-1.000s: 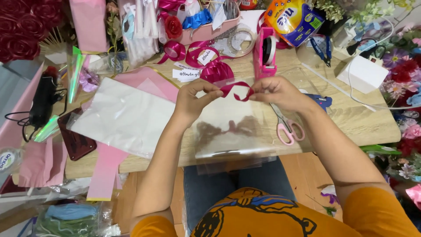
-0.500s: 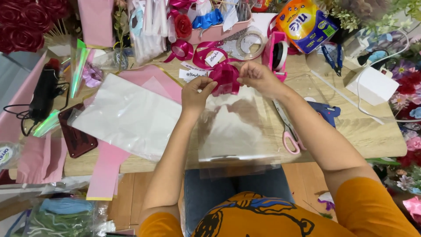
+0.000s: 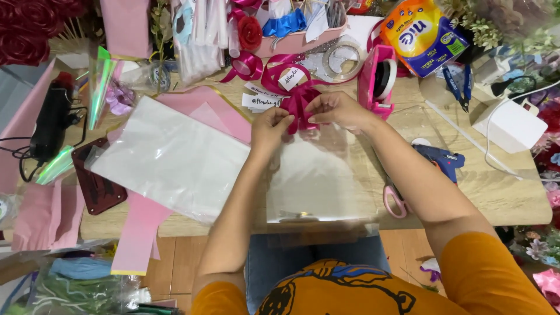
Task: The person folds a pink ribbon into a loop, secures it with a hot glue gun, and places it on a white sheet. They repeat this process to create multiple ribbon loops on the sheet.
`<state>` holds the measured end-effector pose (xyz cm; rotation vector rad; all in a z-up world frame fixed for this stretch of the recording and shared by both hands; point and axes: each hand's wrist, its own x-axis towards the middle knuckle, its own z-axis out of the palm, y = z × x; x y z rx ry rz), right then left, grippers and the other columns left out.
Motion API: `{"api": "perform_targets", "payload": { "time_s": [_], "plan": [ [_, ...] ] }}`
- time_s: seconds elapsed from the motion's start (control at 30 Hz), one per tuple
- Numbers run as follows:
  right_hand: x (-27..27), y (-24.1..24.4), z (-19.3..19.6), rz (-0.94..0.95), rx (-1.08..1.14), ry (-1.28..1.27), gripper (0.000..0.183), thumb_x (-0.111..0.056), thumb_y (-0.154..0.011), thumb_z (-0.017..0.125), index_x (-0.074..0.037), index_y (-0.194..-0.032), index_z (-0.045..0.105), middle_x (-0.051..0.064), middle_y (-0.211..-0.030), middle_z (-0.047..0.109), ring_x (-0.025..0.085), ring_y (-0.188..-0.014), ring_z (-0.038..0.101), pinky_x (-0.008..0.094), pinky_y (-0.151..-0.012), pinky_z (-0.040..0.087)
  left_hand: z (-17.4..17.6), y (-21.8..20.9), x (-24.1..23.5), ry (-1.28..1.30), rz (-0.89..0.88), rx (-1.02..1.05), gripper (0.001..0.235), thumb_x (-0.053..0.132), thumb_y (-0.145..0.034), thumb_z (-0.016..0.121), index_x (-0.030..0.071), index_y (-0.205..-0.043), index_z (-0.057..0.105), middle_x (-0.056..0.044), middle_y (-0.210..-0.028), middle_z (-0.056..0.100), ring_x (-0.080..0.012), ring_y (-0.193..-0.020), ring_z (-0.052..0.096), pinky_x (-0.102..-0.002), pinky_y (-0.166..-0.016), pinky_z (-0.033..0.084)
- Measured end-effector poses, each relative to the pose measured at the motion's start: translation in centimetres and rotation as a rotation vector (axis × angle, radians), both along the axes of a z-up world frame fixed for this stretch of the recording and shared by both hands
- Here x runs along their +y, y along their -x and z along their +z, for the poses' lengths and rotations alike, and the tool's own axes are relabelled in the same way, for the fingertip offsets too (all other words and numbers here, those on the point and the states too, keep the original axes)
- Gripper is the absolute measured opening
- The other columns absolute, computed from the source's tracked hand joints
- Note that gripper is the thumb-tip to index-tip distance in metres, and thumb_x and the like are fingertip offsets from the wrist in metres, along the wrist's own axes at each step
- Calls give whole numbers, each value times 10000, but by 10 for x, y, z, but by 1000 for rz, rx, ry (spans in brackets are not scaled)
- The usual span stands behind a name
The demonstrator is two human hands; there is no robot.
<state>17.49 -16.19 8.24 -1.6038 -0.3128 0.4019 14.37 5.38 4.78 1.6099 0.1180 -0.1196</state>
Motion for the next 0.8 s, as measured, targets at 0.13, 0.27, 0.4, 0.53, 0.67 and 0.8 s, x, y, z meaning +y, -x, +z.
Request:
{"api": "perform_targets", "payload": {
  "time_s": [0.13,0.27,0.4,0.53,0.67,0.8],
  "plan": [
    [2,-9,-12,-6,8,-9,355,20,-752,850,16,-1083,722,64,-842,702,103,-760,684,196,-649,559,5,4,-5,76,-1,-9,187,118,-939,697,10,-1083,647,-171,-914,722,-226,-653,726,-325,-544,642],
    [2,-14,-24,-21,22,-23,376,21,-766,840,13,-1118,710,55,-882,698,100,-806,686,197,-704,566,-7,2,-4,45,36,-104,167,107,-959,691,23,-1070,599,-183,-954,718,-257,-831,700,-361,-688,621],
    [2,-17,-40,-49,-90,25,381,2,-776,838,-10,-1135,712,38,-894,695,74,-814,667,180,-727,542,-13,3,-5,-109,74,-246,75,101,-948,706,80,-981,642,-102,-839,726,-204,-797,656,-356,-761,557],
    [2,-12,-34,-52,-193,131,344,-13,-808,817,-37,-1136,718,33,-858,687,62,-759,638,176,-680,511,-22,0,-2,-210,86,-273,42,149,-935,717,155,-964,687,-34,-832,751,-161,-782,677,-320,-764,547],
    [-1,-15,-40,-104,-326,215,308,-34,-808,825,-78,-1103,747,18,-847,682,55,-719,617,163,-640,478,-22,2,-6,-260,111,-320,82,165,-933,725,206,-981,777,-15,-841,772,-151,-787,718,-297,-763,567],
    [1,-13,-41,-159,-411,213,283,-9,-802,809,-57,-1076,755,44,-892,641,104,-797,656,205,-704,504,-31,-1,-7,-269,139,-342,104,165,-906,739,210,-990,783,-25,-812,759,-172,-702,676,-306,-714,539]
  ]
}}
